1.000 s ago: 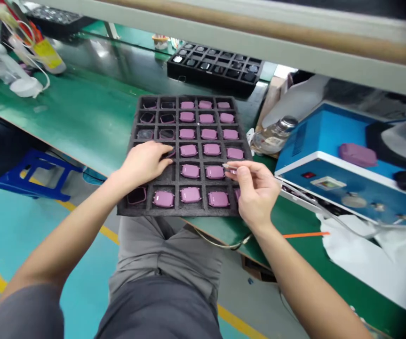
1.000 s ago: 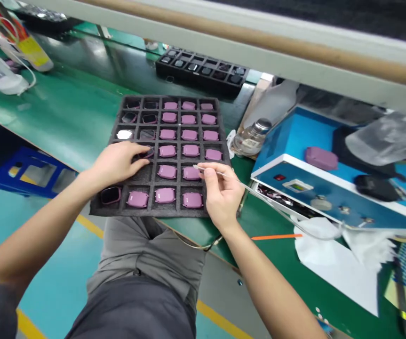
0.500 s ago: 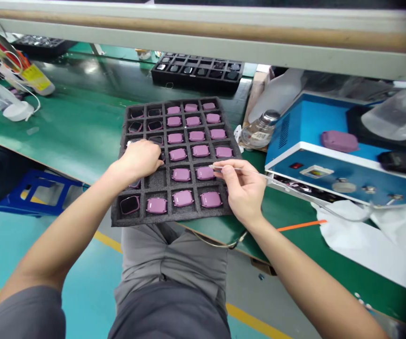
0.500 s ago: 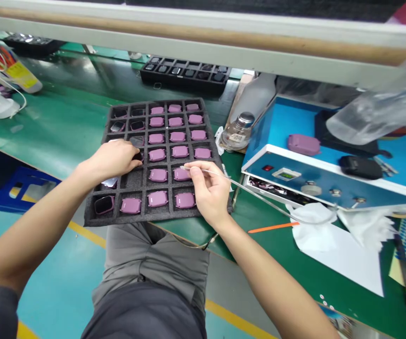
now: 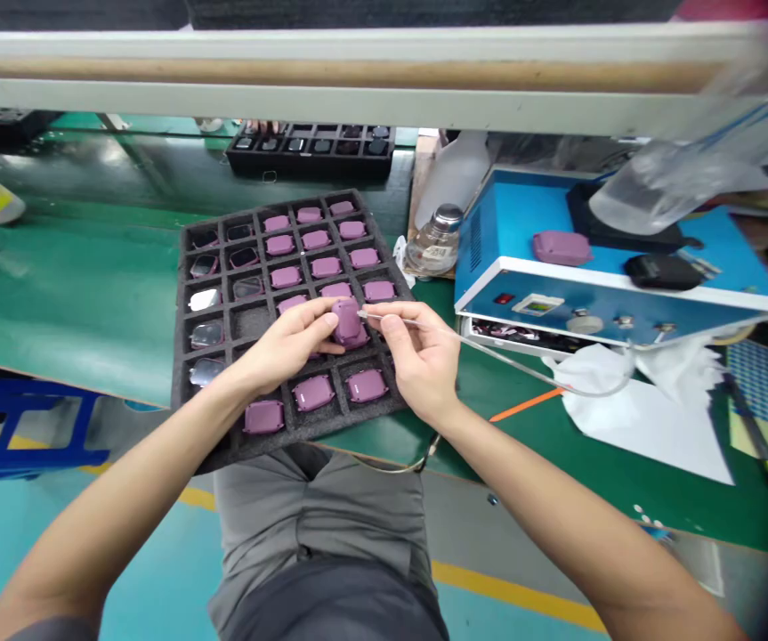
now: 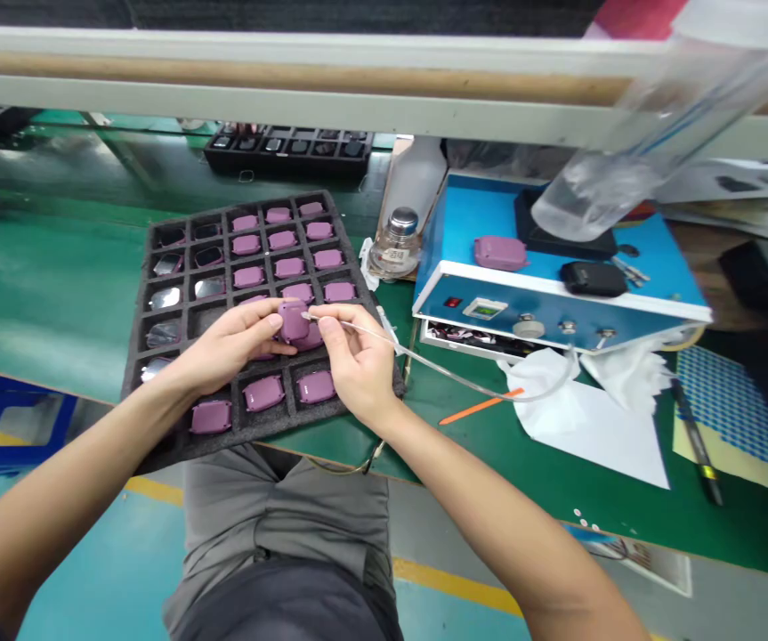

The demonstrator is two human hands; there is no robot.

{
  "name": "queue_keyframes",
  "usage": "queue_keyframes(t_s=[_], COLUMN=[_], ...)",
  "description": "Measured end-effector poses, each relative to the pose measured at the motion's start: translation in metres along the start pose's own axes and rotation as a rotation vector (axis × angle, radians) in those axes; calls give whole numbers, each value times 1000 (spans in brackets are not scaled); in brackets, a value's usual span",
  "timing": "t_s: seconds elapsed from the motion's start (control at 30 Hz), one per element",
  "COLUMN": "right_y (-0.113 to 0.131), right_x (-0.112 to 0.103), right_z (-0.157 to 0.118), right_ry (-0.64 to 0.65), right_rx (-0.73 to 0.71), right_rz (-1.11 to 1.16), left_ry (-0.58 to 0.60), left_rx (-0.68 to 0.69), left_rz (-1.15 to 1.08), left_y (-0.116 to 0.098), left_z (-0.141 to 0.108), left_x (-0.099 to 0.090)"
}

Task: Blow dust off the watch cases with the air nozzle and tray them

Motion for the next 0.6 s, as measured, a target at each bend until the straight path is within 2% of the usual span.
queue_keyframes(t_s=[0.1, 0.27, 0.4, 0.5, 0.6], right_y=[-2, -2, -2, -1, 0], right_x=[0, -1, -1, -2, -3], right_z=[2, 1, -1, -2, -3], right_ry=[4, 2, 8, -28, -55], right_rx=[29, 37, 37, 19, 1], right_rz=[20, -6, -19, -35, -42], left_ry=[-49, -132, -159, -242, -330], left_rx=[19, 3, 36, 138, 153], left_rz=[-135, -209, -217, -158, -215], left_y=[12, 22, 21, 17, 18], left_z=[2, -1, 0, 0, -1], left_x=[12, 12, 12, 9, 6])
Point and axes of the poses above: each hand's wrist, its own z-axis towards the middle knuckle, its own x-axis out of the palm, y = z × x, the point moved 3 cm from there along z, towards the middle knuckle
